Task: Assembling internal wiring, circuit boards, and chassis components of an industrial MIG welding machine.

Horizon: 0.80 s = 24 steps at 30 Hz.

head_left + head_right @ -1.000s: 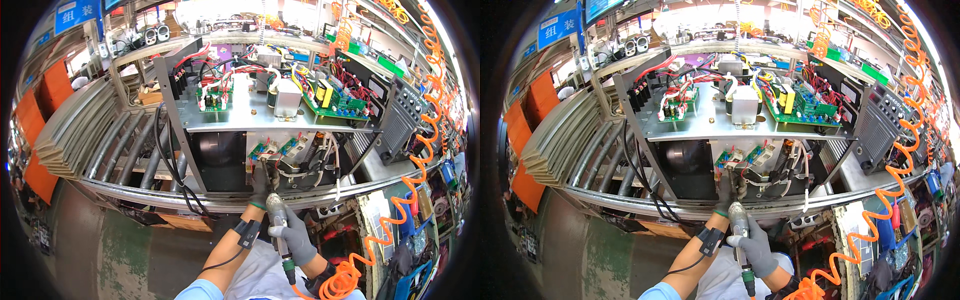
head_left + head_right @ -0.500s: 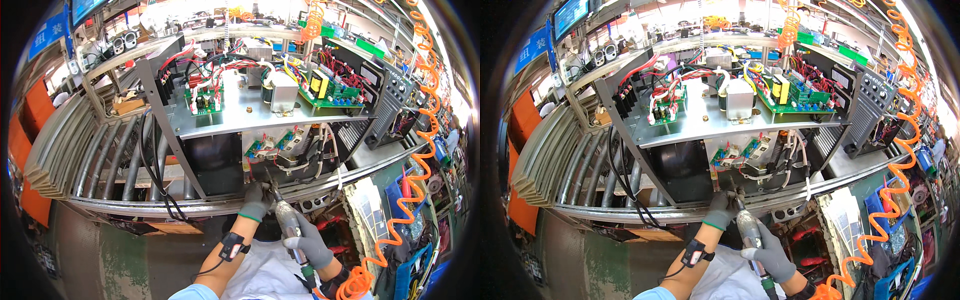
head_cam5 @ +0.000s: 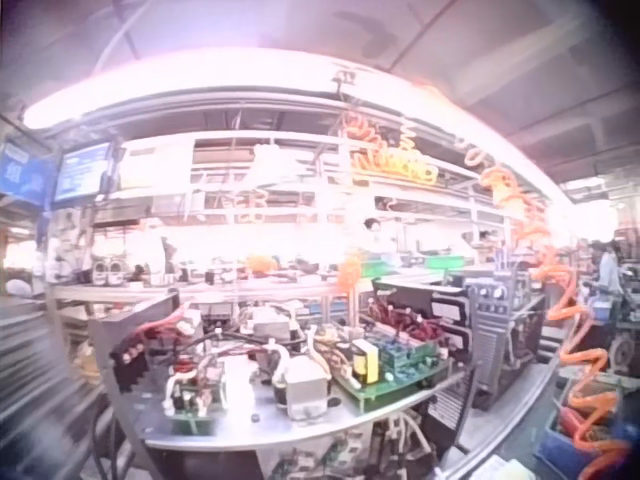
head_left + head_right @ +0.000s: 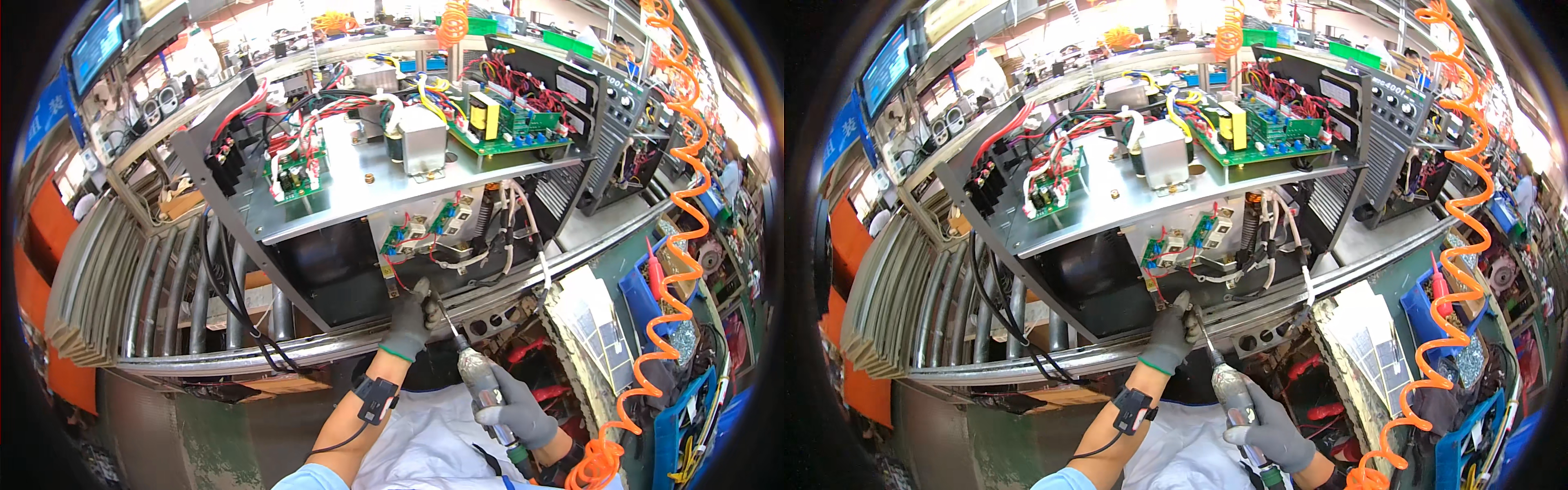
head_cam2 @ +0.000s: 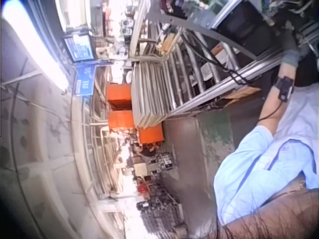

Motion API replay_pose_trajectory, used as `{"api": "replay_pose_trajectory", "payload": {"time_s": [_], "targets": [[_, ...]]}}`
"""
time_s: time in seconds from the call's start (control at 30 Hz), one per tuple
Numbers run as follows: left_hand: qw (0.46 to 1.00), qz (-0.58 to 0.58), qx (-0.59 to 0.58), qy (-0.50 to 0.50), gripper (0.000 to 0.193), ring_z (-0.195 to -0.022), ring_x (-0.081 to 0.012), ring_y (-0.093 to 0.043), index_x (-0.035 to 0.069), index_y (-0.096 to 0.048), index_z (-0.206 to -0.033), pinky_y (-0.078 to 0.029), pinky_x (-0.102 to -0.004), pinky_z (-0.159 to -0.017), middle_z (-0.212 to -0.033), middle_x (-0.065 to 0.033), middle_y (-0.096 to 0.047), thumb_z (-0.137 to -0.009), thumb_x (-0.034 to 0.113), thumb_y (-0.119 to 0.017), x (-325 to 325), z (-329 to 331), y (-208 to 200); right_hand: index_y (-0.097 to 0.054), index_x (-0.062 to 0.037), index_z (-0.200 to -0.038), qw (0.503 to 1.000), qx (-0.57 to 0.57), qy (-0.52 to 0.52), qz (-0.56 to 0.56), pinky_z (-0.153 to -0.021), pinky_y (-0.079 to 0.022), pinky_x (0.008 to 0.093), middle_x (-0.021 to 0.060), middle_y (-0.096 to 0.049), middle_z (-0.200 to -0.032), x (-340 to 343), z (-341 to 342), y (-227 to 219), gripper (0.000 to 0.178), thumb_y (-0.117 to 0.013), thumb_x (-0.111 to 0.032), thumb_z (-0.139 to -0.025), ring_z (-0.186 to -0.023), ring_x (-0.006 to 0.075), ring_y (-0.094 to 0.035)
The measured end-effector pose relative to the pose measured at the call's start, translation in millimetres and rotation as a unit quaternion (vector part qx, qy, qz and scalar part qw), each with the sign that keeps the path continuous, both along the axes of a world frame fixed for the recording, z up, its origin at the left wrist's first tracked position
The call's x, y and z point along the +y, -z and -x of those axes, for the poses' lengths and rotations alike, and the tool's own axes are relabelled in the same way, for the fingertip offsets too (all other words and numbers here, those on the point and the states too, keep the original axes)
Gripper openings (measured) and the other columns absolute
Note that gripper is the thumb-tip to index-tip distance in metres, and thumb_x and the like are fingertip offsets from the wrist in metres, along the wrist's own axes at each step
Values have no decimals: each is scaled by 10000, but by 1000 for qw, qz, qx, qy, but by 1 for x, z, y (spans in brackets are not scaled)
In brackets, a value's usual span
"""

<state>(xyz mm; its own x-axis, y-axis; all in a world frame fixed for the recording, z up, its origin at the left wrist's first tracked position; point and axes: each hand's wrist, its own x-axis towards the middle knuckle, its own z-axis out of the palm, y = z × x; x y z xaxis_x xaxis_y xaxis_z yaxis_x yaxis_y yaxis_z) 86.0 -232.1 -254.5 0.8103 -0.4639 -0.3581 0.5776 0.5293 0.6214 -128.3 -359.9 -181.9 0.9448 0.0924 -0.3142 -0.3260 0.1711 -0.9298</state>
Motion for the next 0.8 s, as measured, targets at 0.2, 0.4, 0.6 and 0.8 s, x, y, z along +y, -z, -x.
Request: {"api": "replay_pose_trajectory", "payload": {"time_s": [0.2,0.4,0.6,0.8], "targets": [[996,17,-77,44,283,-433,-70,-278,91,-531,-799,-200,-224,-393,-565,36,-363,-908,343,-602,4,4,2,-289,-10,-1420,999,0,8,33,-771,-434,243,48,-560,-965,1,-1,-3,900,-735,-166,-654,-844,105,-520],[998,40,7,54,293,-455,-48,-287,74,-548,-840,-203,-201,-388,-564,58,-340,-886,350,-635,12,-4,7,-284,-4,-1422,998,-4,-11,54,-868,-415,265,75,-551,-1091,0,-3,1,936,-755,-214,-642,-962,130,-511],[991,49,-26,126,240,-436,-42,-273,34,-580,-885,-211,-186,-384,-550,58,-325,-902,271,-619,21,-10,-1,-277,2,-1419,996,-38,-27,80,-933,-387,287,104,-514,-1206,-3,-6,-4,937,-758,-228,-649,-1045,168,-499],[966,-107,-180,149,195,-429,-43,-322,23,-604,-865,-219,-197,-386,-537,40,-400,-890,215,-619,31,-10,-25,-239,-19,-1432,977,-12,-74,201,-837,-454,345,165,-581,-1113,-8,-3,-15,978,-736,-327,-648,-958,282,-599]]}}
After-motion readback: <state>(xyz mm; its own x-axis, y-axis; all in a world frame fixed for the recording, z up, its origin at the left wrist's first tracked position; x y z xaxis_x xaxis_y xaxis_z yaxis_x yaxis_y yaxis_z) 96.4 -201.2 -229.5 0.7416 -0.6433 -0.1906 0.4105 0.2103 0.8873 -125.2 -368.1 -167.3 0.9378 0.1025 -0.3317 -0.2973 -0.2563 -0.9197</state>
